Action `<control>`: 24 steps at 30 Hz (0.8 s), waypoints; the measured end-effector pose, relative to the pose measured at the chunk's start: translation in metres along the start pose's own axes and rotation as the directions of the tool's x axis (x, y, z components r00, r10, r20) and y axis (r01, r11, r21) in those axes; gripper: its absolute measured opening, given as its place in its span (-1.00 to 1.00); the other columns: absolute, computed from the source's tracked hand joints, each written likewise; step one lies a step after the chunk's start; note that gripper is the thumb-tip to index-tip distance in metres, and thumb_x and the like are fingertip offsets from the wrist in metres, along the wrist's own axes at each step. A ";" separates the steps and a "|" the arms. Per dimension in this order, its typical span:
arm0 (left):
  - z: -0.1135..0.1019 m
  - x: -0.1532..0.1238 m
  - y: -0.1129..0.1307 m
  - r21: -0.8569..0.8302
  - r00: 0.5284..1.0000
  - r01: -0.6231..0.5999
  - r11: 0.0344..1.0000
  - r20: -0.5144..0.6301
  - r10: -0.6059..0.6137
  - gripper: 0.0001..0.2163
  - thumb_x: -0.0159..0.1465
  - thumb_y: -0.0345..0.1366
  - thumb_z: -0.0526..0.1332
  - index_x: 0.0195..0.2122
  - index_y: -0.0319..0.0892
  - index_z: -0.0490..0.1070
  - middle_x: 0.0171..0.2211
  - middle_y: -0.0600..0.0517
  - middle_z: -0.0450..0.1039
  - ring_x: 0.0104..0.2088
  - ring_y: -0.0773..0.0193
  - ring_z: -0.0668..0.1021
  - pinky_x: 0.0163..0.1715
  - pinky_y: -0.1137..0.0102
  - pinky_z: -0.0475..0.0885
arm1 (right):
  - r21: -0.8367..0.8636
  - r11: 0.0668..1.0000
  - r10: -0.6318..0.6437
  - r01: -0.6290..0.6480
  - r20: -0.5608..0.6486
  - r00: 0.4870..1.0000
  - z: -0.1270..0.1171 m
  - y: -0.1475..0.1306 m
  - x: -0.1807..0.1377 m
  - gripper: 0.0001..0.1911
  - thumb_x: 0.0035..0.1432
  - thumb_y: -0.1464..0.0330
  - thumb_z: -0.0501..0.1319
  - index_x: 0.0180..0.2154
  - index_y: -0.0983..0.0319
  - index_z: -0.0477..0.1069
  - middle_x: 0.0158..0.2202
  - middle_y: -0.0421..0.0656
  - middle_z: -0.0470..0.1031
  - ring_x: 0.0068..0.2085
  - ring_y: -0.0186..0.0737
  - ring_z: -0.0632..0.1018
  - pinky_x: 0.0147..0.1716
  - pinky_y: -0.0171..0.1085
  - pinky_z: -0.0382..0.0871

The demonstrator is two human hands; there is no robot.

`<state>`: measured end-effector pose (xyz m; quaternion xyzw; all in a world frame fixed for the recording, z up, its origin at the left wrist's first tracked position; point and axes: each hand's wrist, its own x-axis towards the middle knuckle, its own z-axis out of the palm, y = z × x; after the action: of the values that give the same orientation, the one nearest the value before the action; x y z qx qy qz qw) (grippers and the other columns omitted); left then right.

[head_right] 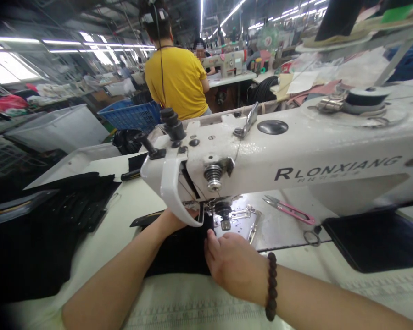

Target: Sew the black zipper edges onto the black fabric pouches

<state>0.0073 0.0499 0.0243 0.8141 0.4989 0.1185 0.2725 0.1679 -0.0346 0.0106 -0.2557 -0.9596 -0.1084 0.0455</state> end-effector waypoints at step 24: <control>-0.004 -0.003 0.003 0.194 0.990 -0.126 0.973 -0.037 0.136 -0.78 0.14 -0.45 0.11 -0.21 -0.23 0.45 -0.18 -0.05 0.47 -0.09 0.11 0.45 -0.10 0.36 0.34 | -0.011 0.999 -0.030 0.030 -0.026 0.999 -0.002 -0.003 -0.004 -0.61 -0.07 0.56 0.05 -0.14 0.49 0.37 -0.14 0.23 0.40 -0.49 -0.21 0.43 -0.56 -0.27 0.25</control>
<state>0.0068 0.0476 0.0294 0.8644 0.4599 0.1079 0.1720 0.1698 -0.0391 0.0118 -0.2401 -0.9620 -0.1176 0.0551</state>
